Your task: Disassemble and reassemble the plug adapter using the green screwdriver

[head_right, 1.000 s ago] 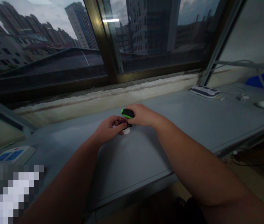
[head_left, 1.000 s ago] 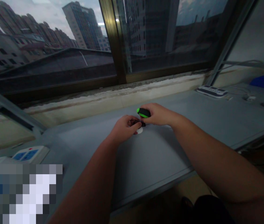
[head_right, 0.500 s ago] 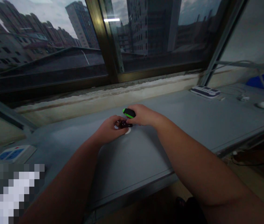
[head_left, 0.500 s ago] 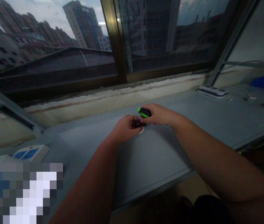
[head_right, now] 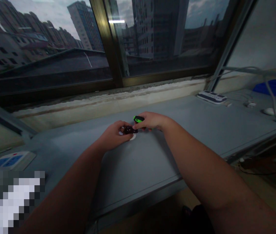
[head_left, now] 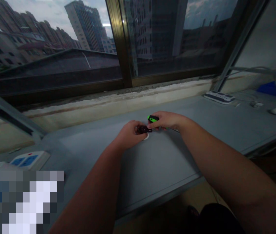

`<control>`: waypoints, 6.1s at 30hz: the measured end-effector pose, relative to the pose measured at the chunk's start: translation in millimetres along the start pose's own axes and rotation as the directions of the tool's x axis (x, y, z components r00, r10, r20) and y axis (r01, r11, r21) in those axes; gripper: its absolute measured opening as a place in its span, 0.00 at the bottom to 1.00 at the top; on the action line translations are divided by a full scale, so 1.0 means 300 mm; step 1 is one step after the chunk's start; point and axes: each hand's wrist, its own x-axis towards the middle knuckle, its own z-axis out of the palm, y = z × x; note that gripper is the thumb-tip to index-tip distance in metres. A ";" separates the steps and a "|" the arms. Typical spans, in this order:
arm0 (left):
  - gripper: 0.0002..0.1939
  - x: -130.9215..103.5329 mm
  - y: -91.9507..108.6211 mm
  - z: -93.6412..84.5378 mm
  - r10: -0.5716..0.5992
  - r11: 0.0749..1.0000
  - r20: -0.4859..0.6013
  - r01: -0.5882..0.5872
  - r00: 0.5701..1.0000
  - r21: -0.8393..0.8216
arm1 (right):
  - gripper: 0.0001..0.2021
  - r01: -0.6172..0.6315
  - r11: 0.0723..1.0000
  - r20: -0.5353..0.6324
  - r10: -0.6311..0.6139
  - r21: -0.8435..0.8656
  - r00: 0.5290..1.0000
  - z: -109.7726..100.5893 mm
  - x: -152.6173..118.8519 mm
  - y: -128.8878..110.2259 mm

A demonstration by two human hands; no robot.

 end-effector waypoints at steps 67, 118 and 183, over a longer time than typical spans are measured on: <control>0.12 -0.001 0.013 0.032 0.179 0.974 0.045 -0.171 0.983 -0.150 | 0.27 0.663 0.663 -0.706 -0.280 0.347 0.650 -0.008 -0.091 -0.157; 0.15 -0.001 0.015 0.057 0.264 0.938 0.140 -0.220 0.954 -0.266 | 0.21 0.872 0.452 -0.753 -0.506 0.185 0.422 0.080 -0.077 -0.204; 0.15 -0.001 0.025 0.055 0.190 0.950 0.149 -0.143 0.970 -0.279 | 0.20 0.842 0.509 -0.630 -0.599 0.177 0.494 0.116 -0.122 -0.254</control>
